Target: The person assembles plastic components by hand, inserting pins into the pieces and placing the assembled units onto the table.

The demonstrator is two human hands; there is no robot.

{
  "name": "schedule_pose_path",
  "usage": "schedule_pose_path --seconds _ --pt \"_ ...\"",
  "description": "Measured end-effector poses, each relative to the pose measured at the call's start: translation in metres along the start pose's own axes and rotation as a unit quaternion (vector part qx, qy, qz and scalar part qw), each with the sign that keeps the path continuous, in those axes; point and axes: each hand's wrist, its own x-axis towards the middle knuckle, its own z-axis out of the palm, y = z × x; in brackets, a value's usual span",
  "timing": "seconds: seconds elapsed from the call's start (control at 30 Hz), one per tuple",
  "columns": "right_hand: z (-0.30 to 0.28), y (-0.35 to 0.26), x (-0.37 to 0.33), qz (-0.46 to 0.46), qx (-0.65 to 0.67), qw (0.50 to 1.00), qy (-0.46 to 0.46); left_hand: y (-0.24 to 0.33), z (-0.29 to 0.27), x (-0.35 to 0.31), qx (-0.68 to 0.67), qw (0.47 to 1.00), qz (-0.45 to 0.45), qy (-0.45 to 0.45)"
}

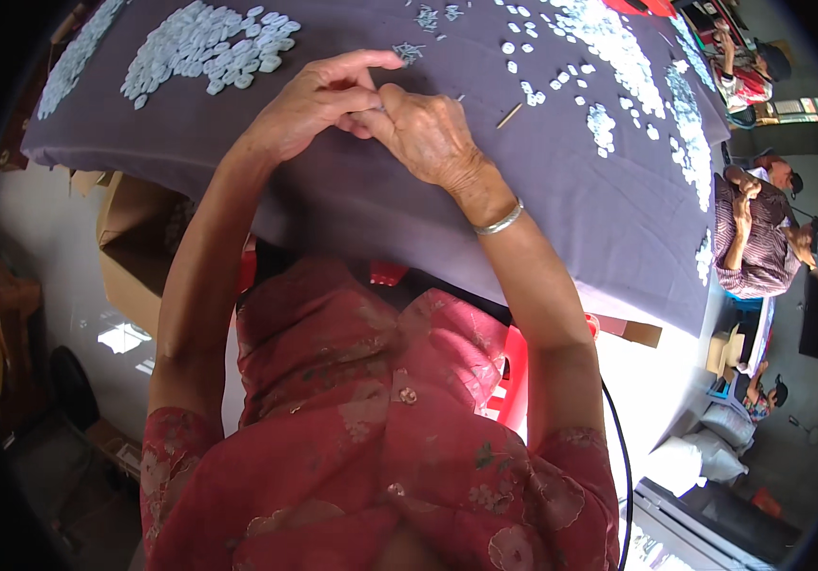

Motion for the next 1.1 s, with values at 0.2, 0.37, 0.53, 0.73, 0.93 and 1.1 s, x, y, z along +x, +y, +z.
schedule_pose_path --seconds 0.2,0.37,0.53,0.73,0.93,1.1 --pt "-0.006 -0.003 -0.001 0.047 0.007 0.999 0.02 0.0 0.003 0.001 0.024 0.997 0.015 0.07" --pt "-0.011 -0.003 0.004 0.068 0.054 0.991 0.1 -0.037 -0.053 0.003 0.284 0.901 0.139 0.297" --pt "-0.024 0.023 0.0 0.111 0.036 0.974 0.195 -0.029 -0.068 0.003 0.457 0.787 0.132 0.392" --pt "-0.053 0.075 -0.018 0.169 -0.05 0.959 0.22 -0.03 -0.071 -0.002 0.489 0.742 0.119 0.443" --pt "-0.081 0.158 -0.046 0.311 -0.074 0.902 0.289 -0.028 -0.047 0.004 0.421 0.776 0.175 0.436" --pt "-0.13 0.238 -0.097 0.413 -0.24 0.833 0.279 -0.033 -0.038 0.007 0.377 0.795 0.195 0.432"
